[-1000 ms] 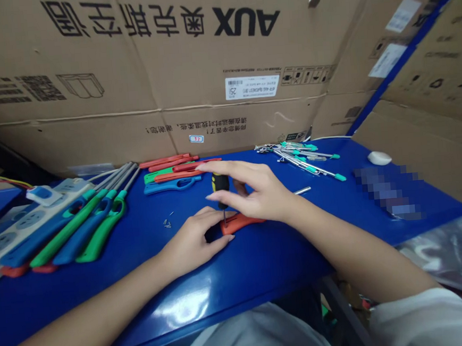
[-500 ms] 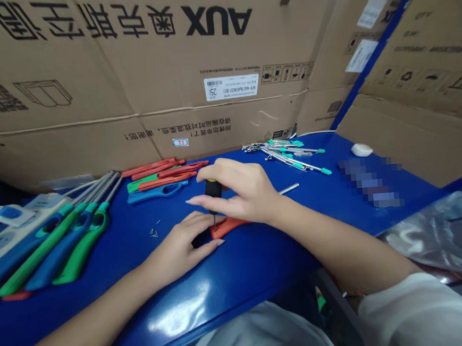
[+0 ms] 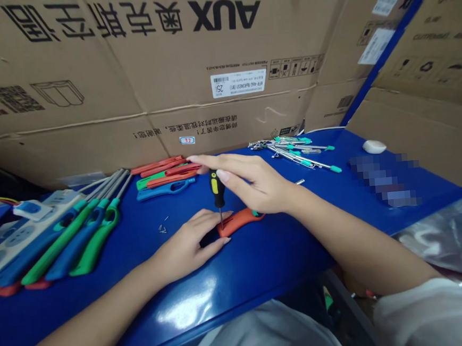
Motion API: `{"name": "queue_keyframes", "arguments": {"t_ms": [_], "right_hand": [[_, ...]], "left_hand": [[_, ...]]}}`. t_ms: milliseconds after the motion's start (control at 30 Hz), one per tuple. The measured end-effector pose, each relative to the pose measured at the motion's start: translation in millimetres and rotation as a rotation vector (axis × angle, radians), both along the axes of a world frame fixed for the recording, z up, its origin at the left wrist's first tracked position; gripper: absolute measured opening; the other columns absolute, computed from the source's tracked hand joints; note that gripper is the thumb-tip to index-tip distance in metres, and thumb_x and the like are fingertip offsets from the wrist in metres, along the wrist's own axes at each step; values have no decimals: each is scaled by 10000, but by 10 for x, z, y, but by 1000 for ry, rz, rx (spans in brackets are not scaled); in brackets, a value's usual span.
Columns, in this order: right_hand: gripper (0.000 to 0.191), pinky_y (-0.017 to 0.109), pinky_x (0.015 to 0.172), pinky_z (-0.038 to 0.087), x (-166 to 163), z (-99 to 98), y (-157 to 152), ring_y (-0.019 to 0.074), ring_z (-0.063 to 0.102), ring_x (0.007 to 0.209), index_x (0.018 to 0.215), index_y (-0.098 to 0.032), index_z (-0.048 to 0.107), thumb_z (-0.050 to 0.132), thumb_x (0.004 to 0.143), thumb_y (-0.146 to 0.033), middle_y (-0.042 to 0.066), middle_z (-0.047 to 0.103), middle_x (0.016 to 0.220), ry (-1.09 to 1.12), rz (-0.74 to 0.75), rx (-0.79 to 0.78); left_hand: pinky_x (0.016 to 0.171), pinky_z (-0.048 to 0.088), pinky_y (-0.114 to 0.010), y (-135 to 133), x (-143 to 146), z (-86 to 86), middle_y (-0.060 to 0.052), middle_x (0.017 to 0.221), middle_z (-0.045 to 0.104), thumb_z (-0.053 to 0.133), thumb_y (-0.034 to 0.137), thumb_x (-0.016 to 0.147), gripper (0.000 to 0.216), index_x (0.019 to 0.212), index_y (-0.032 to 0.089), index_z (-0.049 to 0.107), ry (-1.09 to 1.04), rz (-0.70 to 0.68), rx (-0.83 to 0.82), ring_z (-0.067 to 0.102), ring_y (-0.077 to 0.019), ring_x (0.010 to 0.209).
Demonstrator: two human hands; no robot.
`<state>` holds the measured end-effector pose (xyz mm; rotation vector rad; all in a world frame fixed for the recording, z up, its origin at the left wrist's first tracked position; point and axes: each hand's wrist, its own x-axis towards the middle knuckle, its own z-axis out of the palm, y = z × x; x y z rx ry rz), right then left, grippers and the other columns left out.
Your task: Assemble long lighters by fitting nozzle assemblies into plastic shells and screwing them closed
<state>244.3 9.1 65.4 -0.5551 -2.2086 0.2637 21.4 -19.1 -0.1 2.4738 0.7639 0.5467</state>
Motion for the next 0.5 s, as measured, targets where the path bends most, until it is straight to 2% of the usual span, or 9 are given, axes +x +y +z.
{"name": "queue_keyframes", "arguments": {"t_ms": [67, 133, 200, 267, 333, 433, 500], "right_hand": [[433, 286, 879, 567, 3, 27, -10, 131, 680, 961, 1442, -225, 533, 291, 1091, -302, 47, 723, 1186, -3, 94, -82], [376, 265, 815, 572, -2, 22, -15, 122, 677, 878, 1363, -210, 593, 406, 1075, -364, 46, 727, 1166, 36, 82, -87], [357, 270, 788, 568, -7, 0, -21, 135, 673, 830, 1220, -188, 671, 581, 1000, -455, 50, 739, 1091, 65, -11, 11], [381, 294, 811, 567, -17, -19, -36, 167, 683, 878, 1154, -175, 694, 642, 954, -496, 70, 735, 1082, 33, -95, 121], [359, 316, 859, 567, -43, -31, -59, 188, 681, 1005, 1247, -174, 652, 508, 1035, -426, 99, 701, 1198, -3, -89, 113], [404, 282, 828, 574, -102, -64, -86, 142, 677, 1008, 1431, -172, 492, 286, 1092, -248, 99, 676, 1257, 42, 30, -81], [370, 253, 785, 570, -123, -102, -84, 131, 686, 945, 1393, -162, 517, 361, 1090, -305, 84, 709, 1182, 78, 38, -111]], "left_hand": [[1042, 514, -420, 3, -5, -3, -89, 1291, 683, 594, 307, 1007, 437, 1436, 244, 543, -11, -7, 3, 615, -244, 1189], [1076, 495, -441, 4, -7, -5, -87, 1330, 670, 594, 305, 1008, 439, 1441, 254, 538, -12, -15, 11, 600, -251, 1232], [1104, 475, -454, 7, -7, -8, -85, 1354, 661, 594, 301, 1009, 434, 1438, 253, 541, -7, -17, 13, 586, -255, 1264], [1110, 471, -452, 10, -7, -13, -83, 1355, 662, 592, 299, 1010, 418, 1424, 246, 553, -5, -17, 10, 582, -252, 1271], [1086, 491, -438, 15, -9, -19, -80, 1329, 674, 594, 303, 1010, 407, 1412, 243, 562, -13, -23, 12, 598, -245, 1242], [1053, 513, -431, 22, -11, -26, -79, 1298, 689, 601, 309, 1008, 404, 1404, 238, 565, -25, -31, 22, 617, -241, 1204], [1074, 499, -445, 28, -9, -31, -79, 1311, 687, 603, 308, 1008, 388, 1388, 234, 577, -28, -34, 31, 608, -248, 1231]]}}
